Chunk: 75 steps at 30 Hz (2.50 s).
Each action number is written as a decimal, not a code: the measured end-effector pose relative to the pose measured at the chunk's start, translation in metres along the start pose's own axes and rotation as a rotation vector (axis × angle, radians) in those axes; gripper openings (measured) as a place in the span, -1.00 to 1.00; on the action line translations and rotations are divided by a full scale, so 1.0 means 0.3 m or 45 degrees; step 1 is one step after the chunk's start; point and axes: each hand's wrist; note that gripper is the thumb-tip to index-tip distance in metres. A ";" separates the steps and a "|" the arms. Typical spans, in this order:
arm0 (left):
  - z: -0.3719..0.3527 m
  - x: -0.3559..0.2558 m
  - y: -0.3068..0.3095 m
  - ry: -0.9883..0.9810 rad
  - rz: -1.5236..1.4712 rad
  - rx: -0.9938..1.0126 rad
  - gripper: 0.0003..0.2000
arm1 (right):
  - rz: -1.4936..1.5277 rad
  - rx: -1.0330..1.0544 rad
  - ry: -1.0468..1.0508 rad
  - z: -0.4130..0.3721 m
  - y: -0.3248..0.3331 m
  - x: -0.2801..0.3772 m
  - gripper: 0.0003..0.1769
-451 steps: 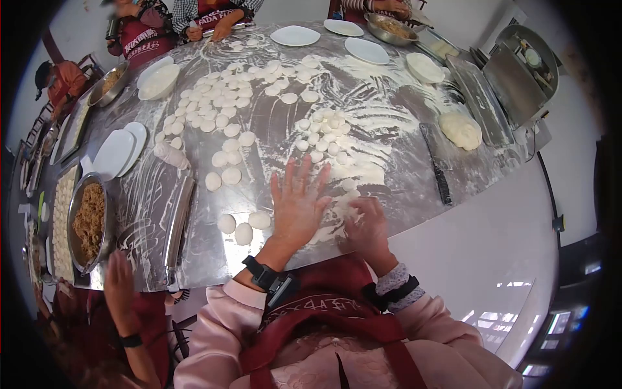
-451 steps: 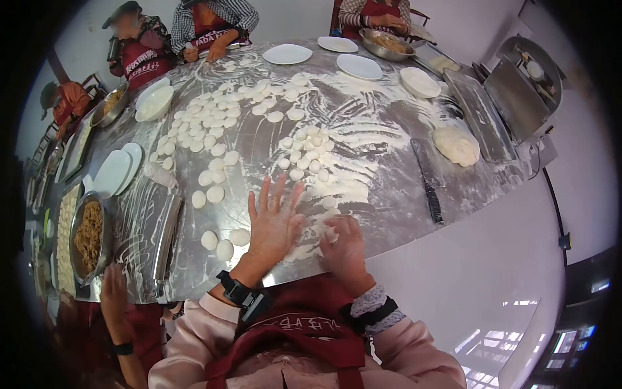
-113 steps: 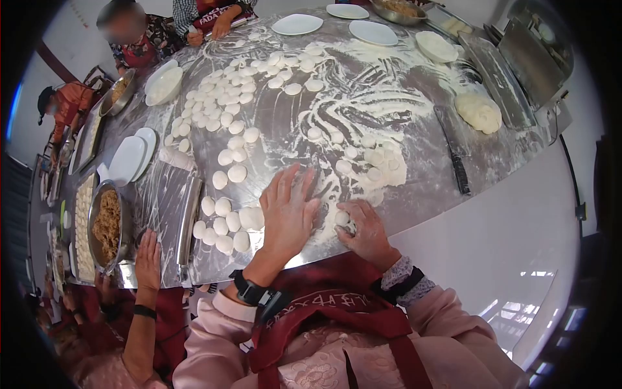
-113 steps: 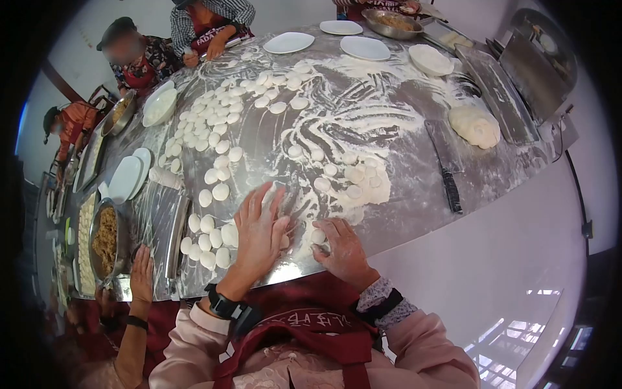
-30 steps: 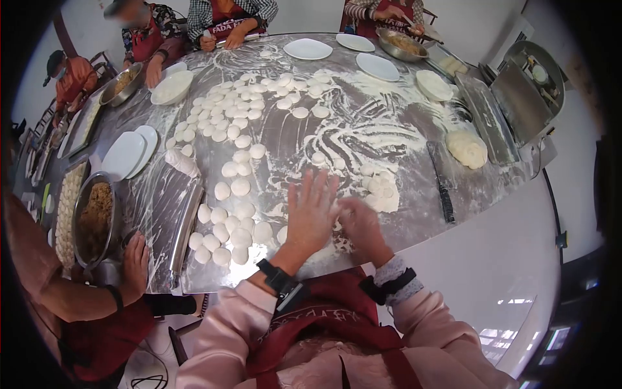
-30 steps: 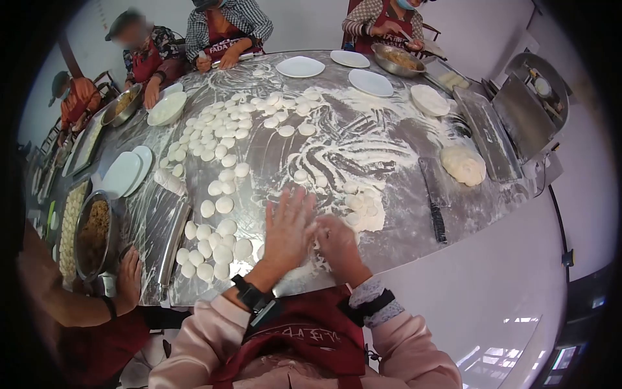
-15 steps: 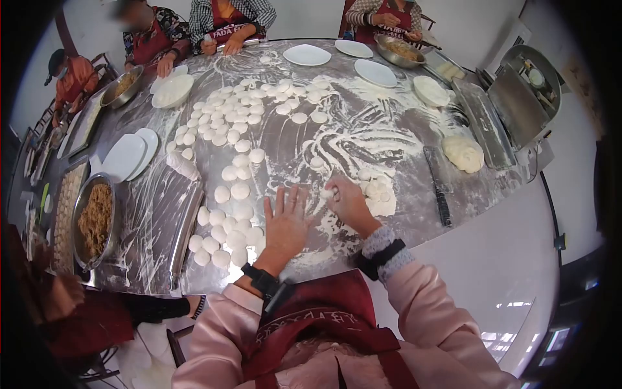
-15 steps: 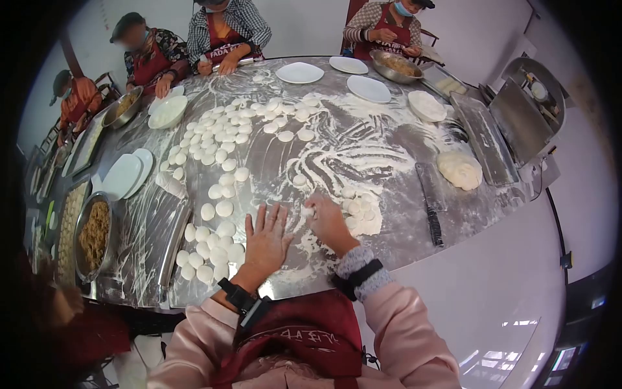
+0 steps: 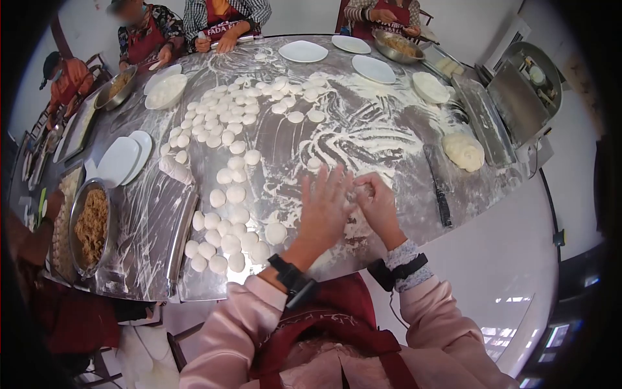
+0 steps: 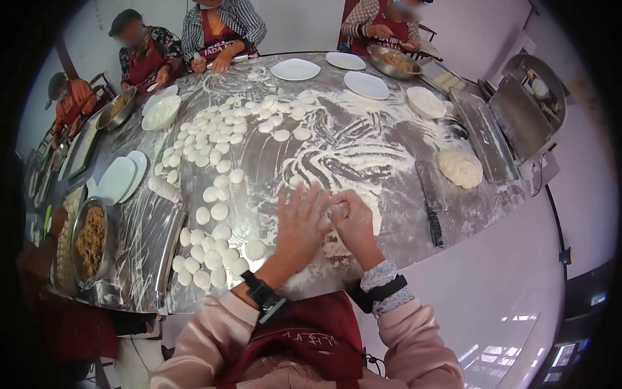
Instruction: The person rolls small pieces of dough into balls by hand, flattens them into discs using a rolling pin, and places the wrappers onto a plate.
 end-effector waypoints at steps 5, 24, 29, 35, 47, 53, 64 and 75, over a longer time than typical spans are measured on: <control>0.007 0.007 -0.084 -0.105 -0.033 0.122 -0.40 | -0.088 -0.049 0.060 0.167 -0.026 -0.082 -0.79; -0.134 0.154 0.050 0.216 -0.028 0.114 -0.42 | 0.013 0.362 0.148 -0.131 -0.167 -0.014 -0.57; -0.019 0.045 -0.004 0.003 -0.101 0.108 -0.40 | -0.532 -0.209 0.178 -0.114 -0.011 -0.139 -0.42; 0.021 0.036 -0.065 -0.026 0.023 0.186 -0.39 | -0.838 -0.029 -0.070 -0.018 -0.078 -0.282 -0.22; -0.106 0.178 0.004 0.084 0.085 0.229 -0.45 | -0.224 0.081 0.094 -0.142 -0.057 -0.239 -0.35; 0.031 0.111 0.013 -0.144 -0.207 0.100 -0.52 | -0.448 0.004 0.279 -0.110 -0.060 -0.191 -0.41; -0.071 0.118 0.032 -0.036 -0.592 0.147 -0.70 | -0.199 -0.046 0.287 -0.098 -0.019 -0.166 -0.68; 0.035 0.029 0.156 0.080 -0.095 -0.157 -0.42 | -0.279 0.251 0.227 -0.149 0.004 -0.167 -0.40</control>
Point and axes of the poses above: each hand's wrist, its own z-axis towards the middle knuckle, its own y-axis out of the back of the hand, x = y × z, and after that the axes turned 13 degrees about x, right-handed
